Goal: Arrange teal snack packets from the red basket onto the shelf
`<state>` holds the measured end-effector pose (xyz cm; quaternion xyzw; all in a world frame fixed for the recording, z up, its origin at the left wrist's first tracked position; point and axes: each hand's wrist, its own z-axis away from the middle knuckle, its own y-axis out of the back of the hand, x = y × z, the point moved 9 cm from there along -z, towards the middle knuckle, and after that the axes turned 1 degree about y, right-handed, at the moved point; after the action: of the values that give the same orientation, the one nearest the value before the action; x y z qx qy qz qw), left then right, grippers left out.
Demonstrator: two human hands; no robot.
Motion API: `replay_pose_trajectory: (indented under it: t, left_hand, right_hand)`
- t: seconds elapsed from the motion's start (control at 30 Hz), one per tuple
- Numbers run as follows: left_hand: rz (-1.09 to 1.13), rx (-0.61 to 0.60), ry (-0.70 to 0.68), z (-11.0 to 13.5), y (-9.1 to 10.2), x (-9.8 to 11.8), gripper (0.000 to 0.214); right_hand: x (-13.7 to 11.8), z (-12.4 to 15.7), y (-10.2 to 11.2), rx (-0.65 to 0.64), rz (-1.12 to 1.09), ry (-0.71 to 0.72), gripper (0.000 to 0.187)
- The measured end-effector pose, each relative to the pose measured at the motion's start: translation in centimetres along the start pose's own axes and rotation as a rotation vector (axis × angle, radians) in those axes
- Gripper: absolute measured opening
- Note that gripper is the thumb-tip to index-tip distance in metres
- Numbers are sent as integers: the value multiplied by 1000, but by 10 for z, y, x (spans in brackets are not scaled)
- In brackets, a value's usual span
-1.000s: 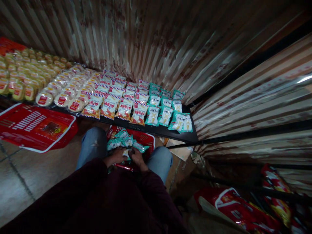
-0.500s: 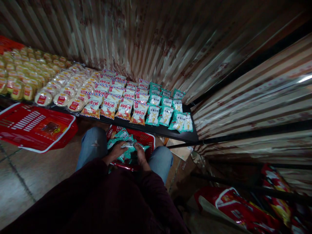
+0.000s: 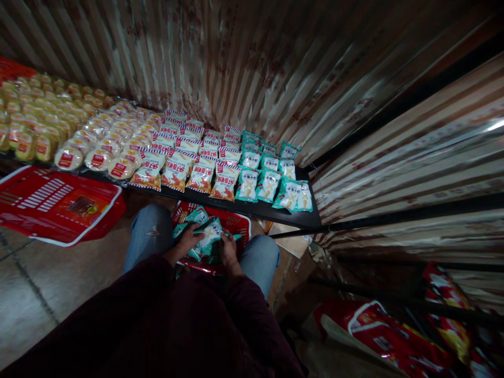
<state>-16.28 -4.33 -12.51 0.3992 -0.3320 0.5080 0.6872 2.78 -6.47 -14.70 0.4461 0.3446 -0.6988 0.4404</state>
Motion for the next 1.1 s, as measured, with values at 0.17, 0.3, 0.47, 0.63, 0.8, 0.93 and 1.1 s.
replay_pose_trajectory:
  t: [0.17, 0.3, 0.47, 0.63, 0.8, 0.93, 1.1]
  left_hand:
    - [75, -103, 87, 0, -17, -11, 57]
    - [119, -154, 134, 5, -20, -16, 65]
    - [190, -218, 192, 13, -22, -23, 71]
    - [264, -276, 204, 15, -29, -22, 71]
    - [319, -324, 193, 17, -36, -16, 69]
    - [319, -261, 220, 18, -29, -17, 66]
    - [314, -169, 239, 20, -19, -18, 61]
  right_hand:
    - [4, 2, 6, 62, -120, -91, 31]
    - [5, 6, -2, 13, -168, -147, 36]
    - [3, 14, -16, -97, -193, -218, 35]
    - [3, 26, -30, -222, -208, -307, 37]
    - [6, 31, -33, -231, -258, -360, 40]
    - [8, 32, -33, -220, -269, -353, 36]
    - [10, 36, -37, -248, -267, -363, 38]
